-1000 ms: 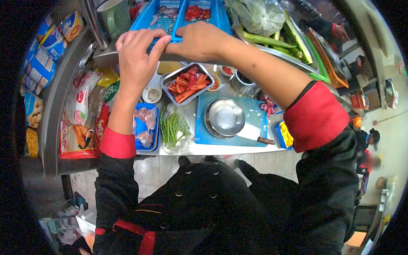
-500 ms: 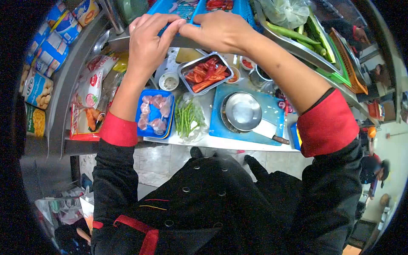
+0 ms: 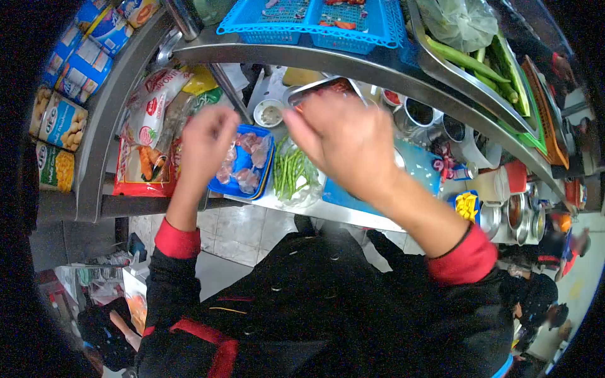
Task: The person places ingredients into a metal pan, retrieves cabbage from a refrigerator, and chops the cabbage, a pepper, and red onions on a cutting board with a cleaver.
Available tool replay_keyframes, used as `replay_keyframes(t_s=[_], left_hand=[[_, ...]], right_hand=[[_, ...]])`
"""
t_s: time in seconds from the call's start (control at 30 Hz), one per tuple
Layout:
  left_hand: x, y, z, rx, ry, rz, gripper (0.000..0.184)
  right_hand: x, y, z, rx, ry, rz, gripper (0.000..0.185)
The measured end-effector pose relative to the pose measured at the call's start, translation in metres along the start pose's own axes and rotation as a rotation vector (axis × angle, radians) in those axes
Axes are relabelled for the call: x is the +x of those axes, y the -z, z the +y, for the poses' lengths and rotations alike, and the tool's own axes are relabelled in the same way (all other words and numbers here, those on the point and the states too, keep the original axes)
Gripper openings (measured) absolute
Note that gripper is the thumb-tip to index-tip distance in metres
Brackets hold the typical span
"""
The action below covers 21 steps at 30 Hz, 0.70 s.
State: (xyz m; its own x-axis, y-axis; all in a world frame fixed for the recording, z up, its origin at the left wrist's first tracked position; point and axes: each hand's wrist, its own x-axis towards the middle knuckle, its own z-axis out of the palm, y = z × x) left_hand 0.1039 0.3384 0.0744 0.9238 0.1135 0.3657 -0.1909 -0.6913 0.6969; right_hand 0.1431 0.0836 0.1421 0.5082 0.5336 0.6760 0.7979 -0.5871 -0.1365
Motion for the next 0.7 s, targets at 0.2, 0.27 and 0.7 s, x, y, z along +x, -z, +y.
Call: replay_keyframes(t_s=[0.2, 0.27, 0.7], left_hand=[[-0.093, -0.058, -0.137, 0.54, 0.189, -0.538, 0.027], [-0.085, -0.049, -0.132, 0.539, 0.235, -0.551, 0.028], [-0.031, -0.078, 0.024, -0.858, 0.3, -0.81, 0.019]], right_hand=[[-0.211, -0.11, 0.111, -0.097, -0.612, -0.425, 0.035], [-0.248, -0.125, 0.139, -0.108, -0.751, -0.568, 0.031], [-0.183, -0.077, 0.076, 1.943, -1.292, -0.659, 0.07]])
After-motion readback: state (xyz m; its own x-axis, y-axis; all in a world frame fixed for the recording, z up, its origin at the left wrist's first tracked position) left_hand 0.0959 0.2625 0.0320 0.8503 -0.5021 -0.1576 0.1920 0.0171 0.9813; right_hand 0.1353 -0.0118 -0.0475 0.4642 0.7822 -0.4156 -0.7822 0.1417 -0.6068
